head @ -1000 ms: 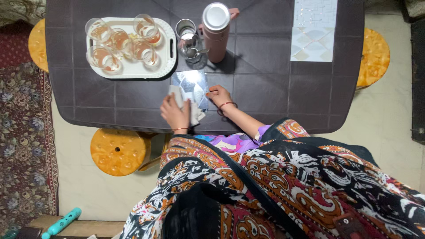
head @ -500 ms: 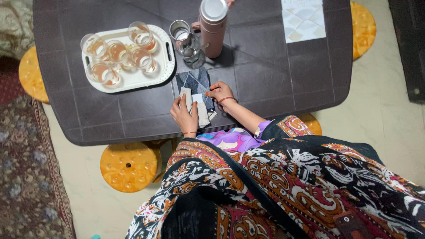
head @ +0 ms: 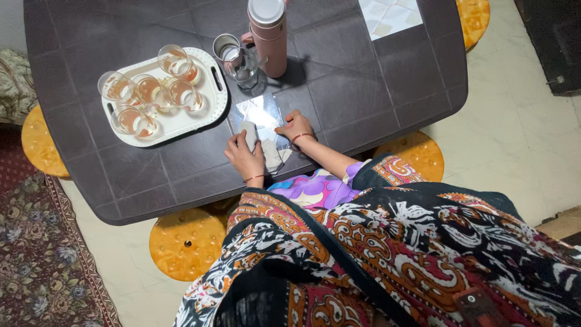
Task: The person wipes a dark tiled tabletop with a cloth, then moves a thermos, metal cups, and a glass to clear the surface. They continue wiping the table and a white tray, then place several small glasses on the table and wipe the tray again.
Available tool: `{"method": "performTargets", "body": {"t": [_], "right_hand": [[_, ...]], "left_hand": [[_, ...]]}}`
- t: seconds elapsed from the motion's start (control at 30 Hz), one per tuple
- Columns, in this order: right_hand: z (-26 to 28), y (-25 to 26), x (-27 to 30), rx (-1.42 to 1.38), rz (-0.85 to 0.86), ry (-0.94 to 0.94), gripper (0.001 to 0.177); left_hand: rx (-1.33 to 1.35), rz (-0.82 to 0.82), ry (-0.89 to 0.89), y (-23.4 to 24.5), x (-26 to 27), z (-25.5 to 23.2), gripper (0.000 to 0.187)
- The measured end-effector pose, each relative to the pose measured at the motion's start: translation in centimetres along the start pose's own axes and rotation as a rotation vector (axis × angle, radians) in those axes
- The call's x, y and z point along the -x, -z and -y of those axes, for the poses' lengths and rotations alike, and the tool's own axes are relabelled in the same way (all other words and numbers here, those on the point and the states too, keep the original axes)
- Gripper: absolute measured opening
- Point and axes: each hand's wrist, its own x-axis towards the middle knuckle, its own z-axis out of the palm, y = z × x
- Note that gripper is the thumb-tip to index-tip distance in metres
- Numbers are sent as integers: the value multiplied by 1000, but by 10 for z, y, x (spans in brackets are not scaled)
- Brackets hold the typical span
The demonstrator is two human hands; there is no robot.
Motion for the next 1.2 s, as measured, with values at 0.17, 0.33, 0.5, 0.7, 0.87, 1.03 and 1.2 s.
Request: {"method": "performTargets", "body": {"t": [0.17, 0.33, 0.5, 0.7, 0.87, 1.03, 1.2], "right_hand": [[13, -5, 2, -22, 20, -30, 58], [10, -3, 2, -193, 56, -105, 39], [-10, 6, 9, -238, -5, -113, 27], [-49, 27, -8, -456, -13, -131, 24], [-44, 76, 7, -560, -20, -140, 23], [6, 117, 58, -578, 155, 25, 31], [44, 127, 73, -486, 224, 31, 37]], "left_hand": [[81, 0, -94, 3, -7, 22, 49], [100, -12, -13, 2, -4, 16, 48], [48, -23, 58, 3, -6, 5, 46], [71, -117, 100, -16, -11, 29, 42], [513, -328, 418, -13, -15, 41, 29], [589, 44, 144, -10, -2, -30, 37], [102, 307, -526, 16, 24, -118, 62]]}}
